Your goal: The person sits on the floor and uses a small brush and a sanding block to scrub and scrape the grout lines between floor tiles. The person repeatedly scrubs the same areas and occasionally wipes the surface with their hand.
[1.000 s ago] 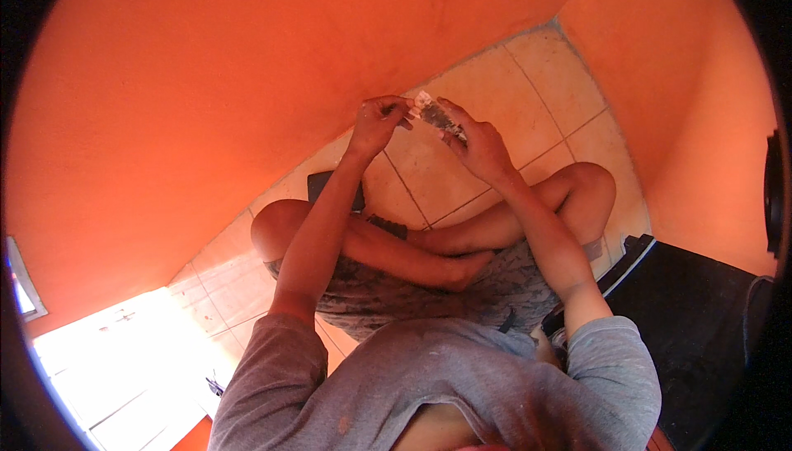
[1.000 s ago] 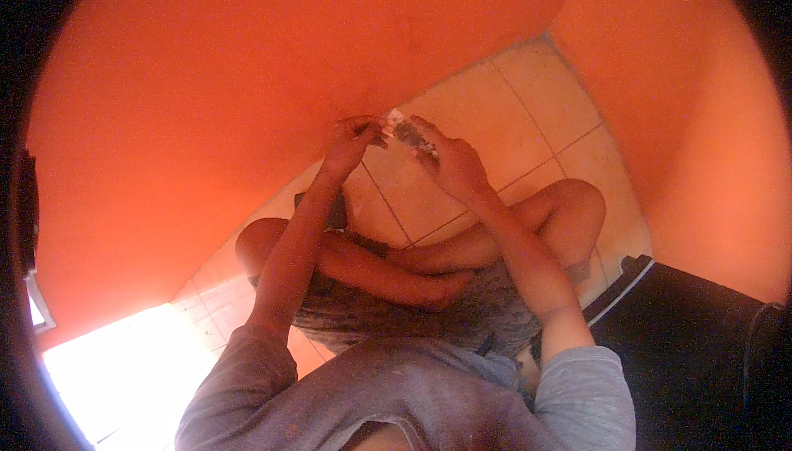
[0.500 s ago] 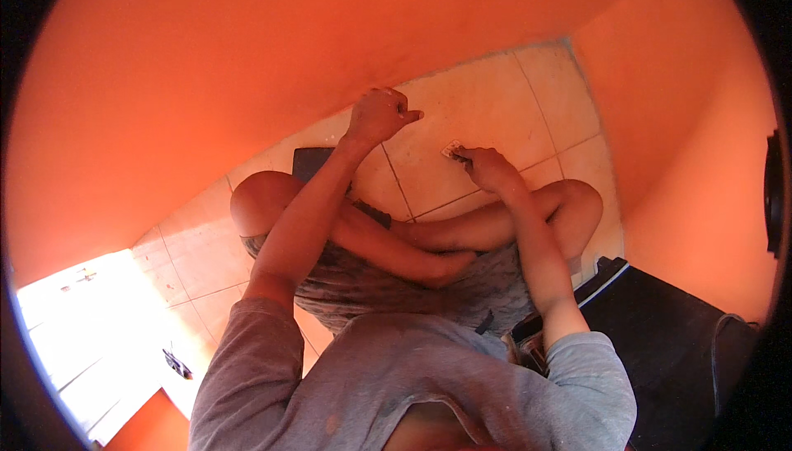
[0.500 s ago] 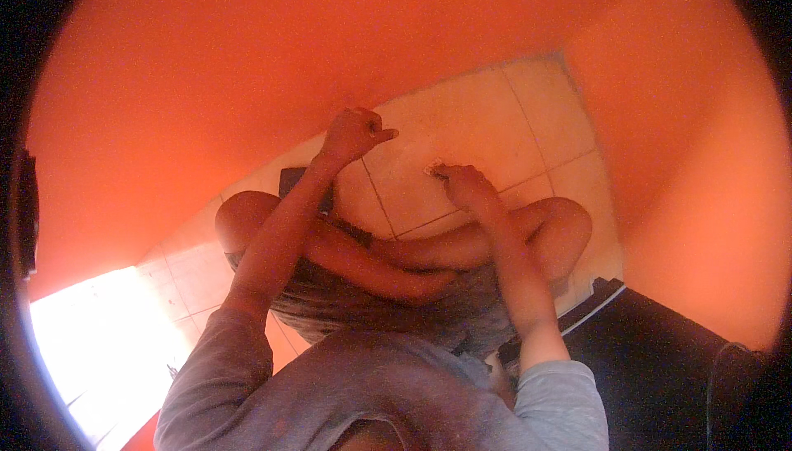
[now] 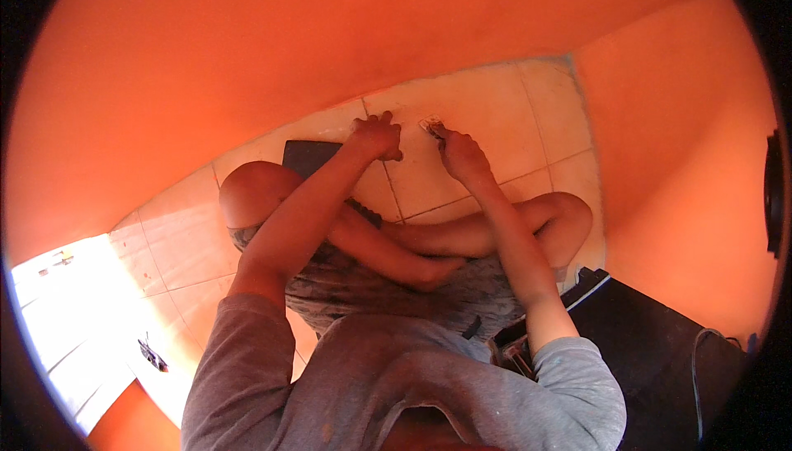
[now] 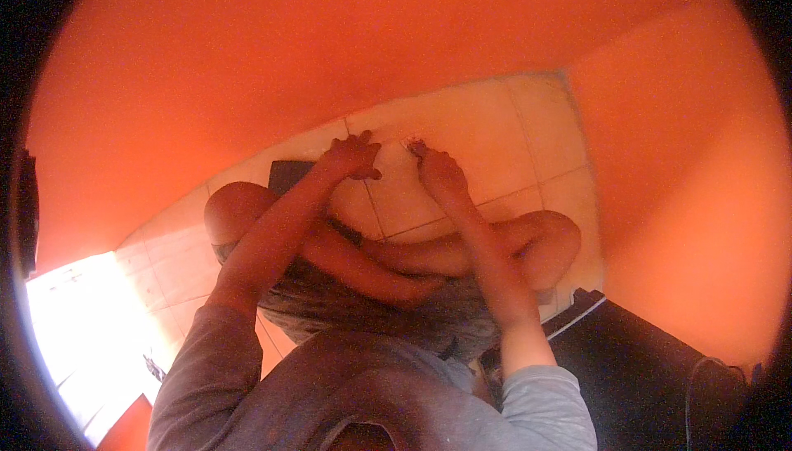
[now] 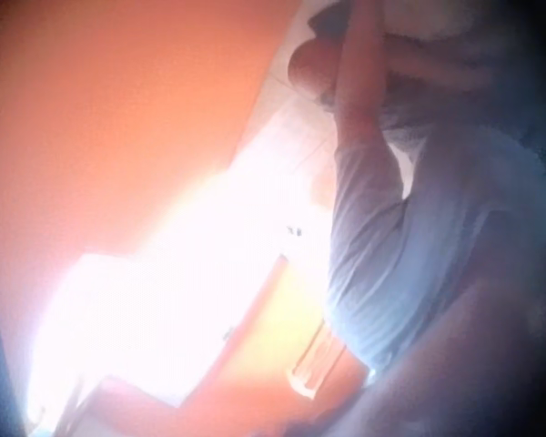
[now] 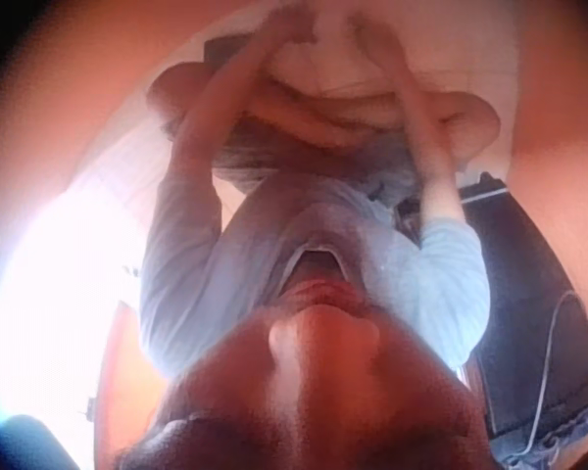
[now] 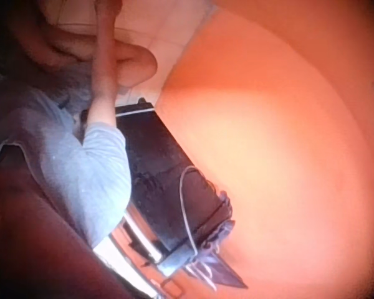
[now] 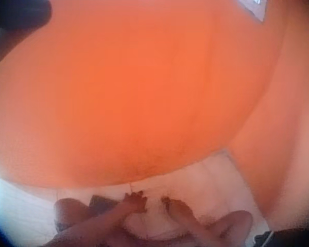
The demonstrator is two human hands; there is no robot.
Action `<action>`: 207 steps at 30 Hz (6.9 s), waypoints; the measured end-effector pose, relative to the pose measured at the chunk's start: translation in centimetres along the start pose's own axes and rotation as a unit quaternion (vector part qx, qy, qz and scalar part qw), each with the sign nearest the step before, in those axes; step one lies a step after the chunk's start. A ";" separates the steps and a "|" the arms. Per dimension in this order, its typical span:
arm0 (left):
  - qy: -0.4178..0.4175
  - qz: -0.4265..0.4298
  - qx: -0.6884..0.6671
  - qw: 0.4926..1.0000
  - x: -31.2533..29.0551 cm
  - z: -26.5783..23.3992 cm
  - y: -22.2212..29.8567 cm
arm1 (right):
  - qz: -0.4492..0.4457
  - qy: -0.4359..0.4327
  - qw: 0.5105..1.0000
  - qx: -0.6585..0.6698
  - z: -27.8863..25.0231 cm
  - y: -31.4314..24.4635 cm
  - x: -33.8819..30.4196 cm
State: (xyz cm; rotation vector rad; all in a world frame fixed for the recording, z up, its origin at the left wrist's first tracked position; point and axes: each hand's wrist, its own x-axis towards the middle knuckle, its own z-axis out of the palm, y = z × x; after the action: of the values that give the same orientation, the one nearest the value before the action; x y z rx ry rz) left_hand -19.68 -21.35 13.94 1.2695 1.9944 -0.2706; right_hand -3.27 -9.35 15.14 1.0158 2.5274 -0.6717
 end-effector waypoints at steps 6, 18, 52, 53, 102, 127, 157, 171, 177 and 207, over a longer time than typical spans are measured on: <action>0.015 -0.001 -0.004 1.000 0.1 2.3 -0.6 | -0.057 -0.025 0.997 -0.037 -1.0 -1.4 0.8; -0.074 -0.028 0.079 0.994 0.3 1.7 0.4 | -0.055 -0.092 0.993 -0.056 -2.7 -6.6 3.8; -0.080 -0.067 0.019 0.994 1.4 -0.3 2.7 | -0.059 -0.093 0.988 -0.108 -3.2 0.0 -2.3; -0.079 -0.075 0.028 0.994 1.6 0.1 2.7 | -0.062 -0.069 0.991 -0.101 -2.8 -0.4 -2.0; 0.069 -0.130 0.069 0.987 -4.4 2.3 -8.0 | -0.018 0.134 0.974 0.181 -3.4 9.0 -1.6; 0.345 -0.012 -0.239 0.907 -7.1 -3.6 -2.7 | 0.113 0.290 0.907 0.285 -8.4 15.0 -4.5; 0.314 -0.032 -0.258 0.913 -8.1 -4.8 -1.2 | 0.111 -0.061 0.992 0.019 -7.4 11.0 -6.3; 0.321 -0.004 -0.261 0.910 -8.2 -4.1 -1.9 | 0.068 -0.006 0.998 0.007 -3.6 7.4 -3.6; 0.304 0.002 -0.234 0.923 -7.8 -4.0 -1.8 | 0.063 0.009 0.998 -0.017 -2.5 6.1 -2.9; 0.555 0.049 -0.207 0.804 -20.7 -2.2 -4.4 | -0.125 -0.066 0.990 0.008 -0.5 6.1 0.4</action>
State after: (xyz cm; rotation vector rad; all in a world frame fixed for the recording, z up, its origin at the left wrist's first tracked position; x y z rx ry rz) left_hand -19.66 -36.70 28.75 1.3351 2.6484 1.1776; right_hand 0.73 -4.99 13.56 0.6409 2.5566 -0.8001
